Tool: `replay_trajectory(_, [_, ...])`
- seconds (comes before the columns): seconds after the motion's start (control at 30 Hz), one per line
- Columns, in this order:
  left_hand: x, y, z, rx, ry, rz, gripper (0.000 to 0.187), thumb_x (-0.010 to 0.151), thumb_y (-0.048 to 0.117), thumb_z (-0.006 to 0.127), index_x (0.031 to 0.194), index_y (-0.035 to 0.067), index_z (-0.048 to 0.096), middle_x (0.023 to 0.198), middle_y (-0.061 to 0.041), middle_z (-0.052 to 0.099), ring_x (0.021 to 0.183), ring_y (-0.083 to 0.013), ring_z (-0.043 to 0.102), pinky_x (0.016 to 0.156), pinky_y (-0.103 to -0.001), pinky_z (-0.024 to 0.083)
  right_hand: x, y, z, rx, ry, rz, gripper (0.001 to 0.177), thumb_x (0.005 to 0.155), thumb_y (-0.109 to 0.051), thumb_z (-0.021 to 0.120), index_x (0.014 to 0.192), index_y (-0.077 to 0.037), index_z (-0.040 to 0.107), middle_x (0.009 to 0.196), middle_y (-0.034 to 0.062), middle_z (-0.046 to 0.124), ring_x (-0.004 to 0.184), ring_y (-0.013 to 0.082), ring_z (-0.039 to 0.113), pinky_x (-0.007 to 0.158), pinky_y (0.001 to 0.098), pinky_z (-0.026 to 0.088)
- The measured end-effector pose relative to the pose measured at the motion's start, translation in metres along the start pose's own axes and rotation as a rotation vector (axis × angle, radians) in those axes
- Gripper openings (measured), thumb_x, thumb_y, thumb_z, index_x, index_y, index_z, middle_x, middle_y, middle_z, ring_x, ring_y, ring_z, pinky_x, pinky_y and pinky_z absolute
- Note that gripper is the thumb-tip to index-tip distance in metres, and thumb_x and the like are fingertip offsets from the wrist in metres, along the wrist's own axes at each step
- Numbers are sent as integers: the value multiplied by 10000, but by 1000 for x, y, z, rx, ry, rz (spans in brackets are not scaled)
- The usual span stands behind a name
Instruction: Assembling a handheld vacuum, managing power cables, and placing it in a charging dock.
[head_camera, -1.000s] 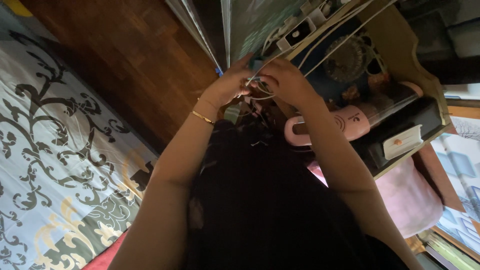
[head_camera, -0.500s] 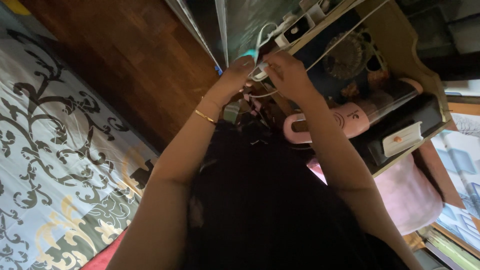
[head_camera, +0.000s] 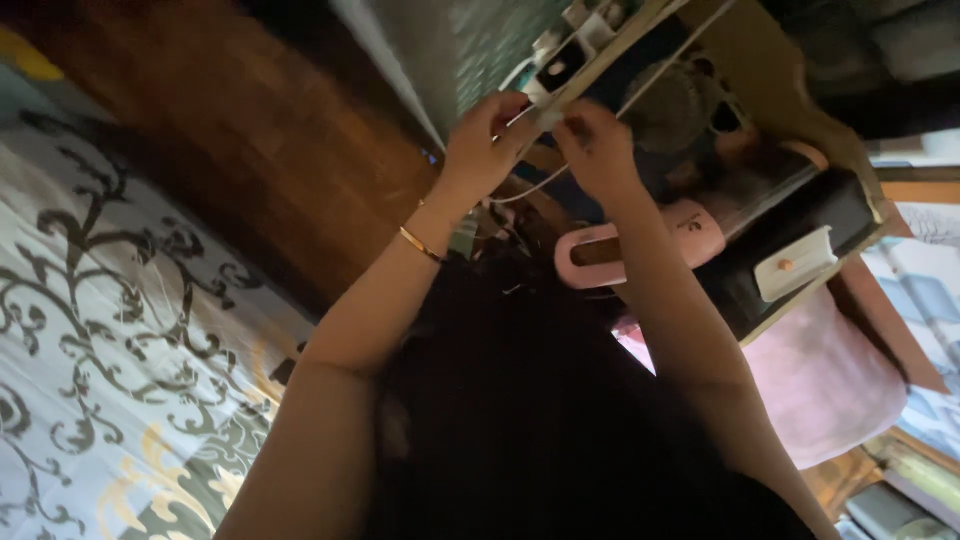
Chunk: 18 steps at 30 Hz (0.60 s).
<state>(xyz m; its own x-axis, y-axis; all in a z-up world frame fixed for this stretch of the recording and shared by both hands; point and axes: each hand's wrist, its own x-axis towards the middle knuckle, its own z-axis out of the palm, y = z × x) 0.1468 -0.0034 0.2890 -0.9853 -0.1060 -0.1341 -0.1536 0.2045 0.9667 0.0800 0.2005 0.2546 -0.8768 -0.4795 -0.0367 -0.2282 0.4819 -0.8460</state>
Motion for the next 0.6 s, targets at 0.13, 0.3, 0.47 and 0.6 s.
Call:
replay_trajectory(0.13, [21,21,37,15,-50,-48,287,1041,265,625,1247,70,664,1077,-99,737,943,-235,714,827,-371,570,-12,42,-34,84,189,21,171,1037,-105,744,1150,5,680,930,158,681,779,209,612,693,340,519])
replay_trajectory(0.3, [50,10,101,46,-133,149,244,1008,213,645,1215,86,674,1101,-74,723,954,-185,707,829,-347,573,-34,55,-82,196,402,142,172,1028,-99,710,1160,5,672,977,108,760,867,170,722,762,317,580])
replay_trajectory(0.47, [68,43,139,68,-309,48,259,1008,214,644,1235,92,675,1044,-80,727,913,-201,701,820,-345,570,-50,75,-116,34,535,221,209,1024,-116,696,1201,-7,683,1023,136,765,909,233,750,792,342,578])
replay_trajectory(0.6, [81,41,162,77,-402,37,259,1006,211,638,1233,91,673,1079,-61,727,925,-190,710,821,-329,575,-65,76,-133,-121,557,185,258,1024,-111,724,1261,-15,684,1095,185,732,995,325,718,807,369,553])
